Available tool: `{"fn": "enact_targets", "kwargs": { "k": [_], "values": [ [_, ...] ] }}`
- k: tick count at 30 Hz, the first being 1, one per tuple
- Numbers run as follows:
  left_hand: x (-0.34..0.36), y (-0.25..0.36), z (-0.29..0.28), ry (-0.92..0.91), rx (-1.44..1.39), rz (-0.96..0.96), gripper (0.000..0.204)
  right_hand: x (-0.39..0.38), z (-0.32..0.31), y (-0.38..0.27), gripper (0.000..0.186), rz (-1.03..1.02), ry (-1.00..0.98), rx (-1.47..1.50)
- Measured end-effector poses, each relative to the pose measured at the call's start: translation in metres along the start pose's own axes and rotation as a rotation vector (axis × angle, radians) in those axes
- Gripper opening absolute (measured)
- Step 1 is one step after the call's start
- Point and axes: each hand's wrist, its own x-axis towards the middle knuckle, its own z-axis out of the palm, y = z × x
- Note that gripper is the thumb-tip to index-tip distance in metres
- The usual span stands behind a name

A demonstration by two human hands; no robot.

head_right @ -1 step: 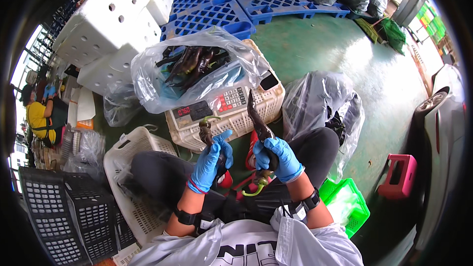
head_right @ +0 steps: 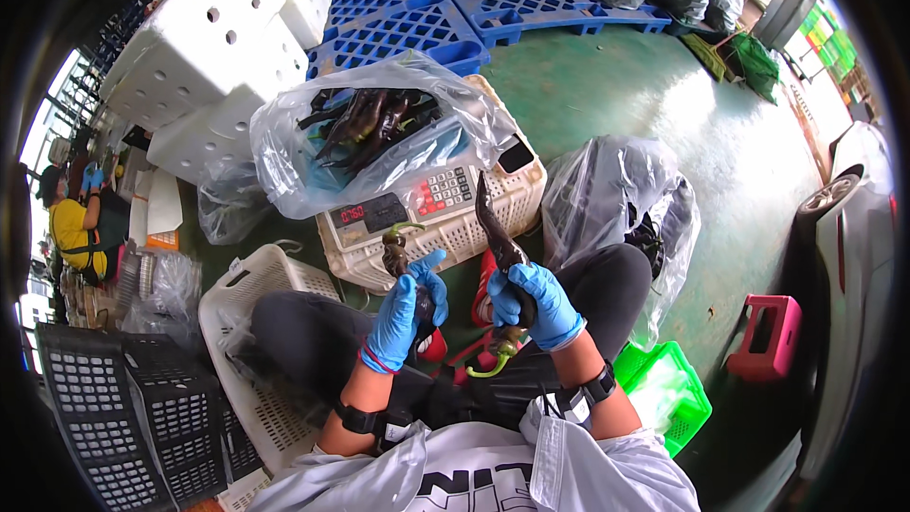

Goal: The person is sorting small black plastic items from a large bag, weighing them on a scale, and placing them into individual plastic bags.

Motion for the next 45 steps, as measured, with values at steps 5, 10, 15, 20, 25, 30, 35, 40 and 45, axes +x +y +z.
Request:
{"fn": "enact_targets", "kwargs": {
  "k": [5,10,15,20,25,30,35,40,45],
  "values": [
    [0.0,0.007,0.013,0.006,-0.209,-0.058,0.068,-0.006,-0.004,0.002,0.04,-0.034,-0.113,0.009],
    [-0.003,0.016,0.025,-0.03,-0.174,-0.005,0.057,-0.006,0.011,0.009,0.044,-0.157,-0.217,-0.339],
    [-0.007,0.022,0.031,0.098,0.024,-0.053,0.051,-0.004,0.015,0.017,0.057,-0.132,-0.171,-0.307],
    [-0.004,0.014,0.029,0.087,0.029,-0.124,0.041,-0.004,0.008,0.018,0.059,-0.068,-0.233,-0.324],
    [-0.002,0.019,0.041,0.025,0.17,-0.012,0.042,0.0,0.008,0.026,0.048,-0.056,-0.233,-0.336],
    [-0.006,0.069,0.037,0.205,1.285,0.389,0.044,0.015,0.016,-0.013,0.046,-0.085,-0.282,-0.204],
    [0.028,0.15,0.021,0.938,1.492,0.921,0.065,0.063,0.049,-0.072,0.046,0.065,-0.433,-0.15],
    [0.069,0.174,-0.058,0.68,0.68,0.432,0.027,0.162,0.099,-0.092,0.044,0.108,-0.347,-0.478],
    [0.057,0.199,-0.023,0.419,0.384,0.537,0.035,0.258,0.158,-0.102,0.034,-0.128,-0.284,-1.243]
  ]
}}
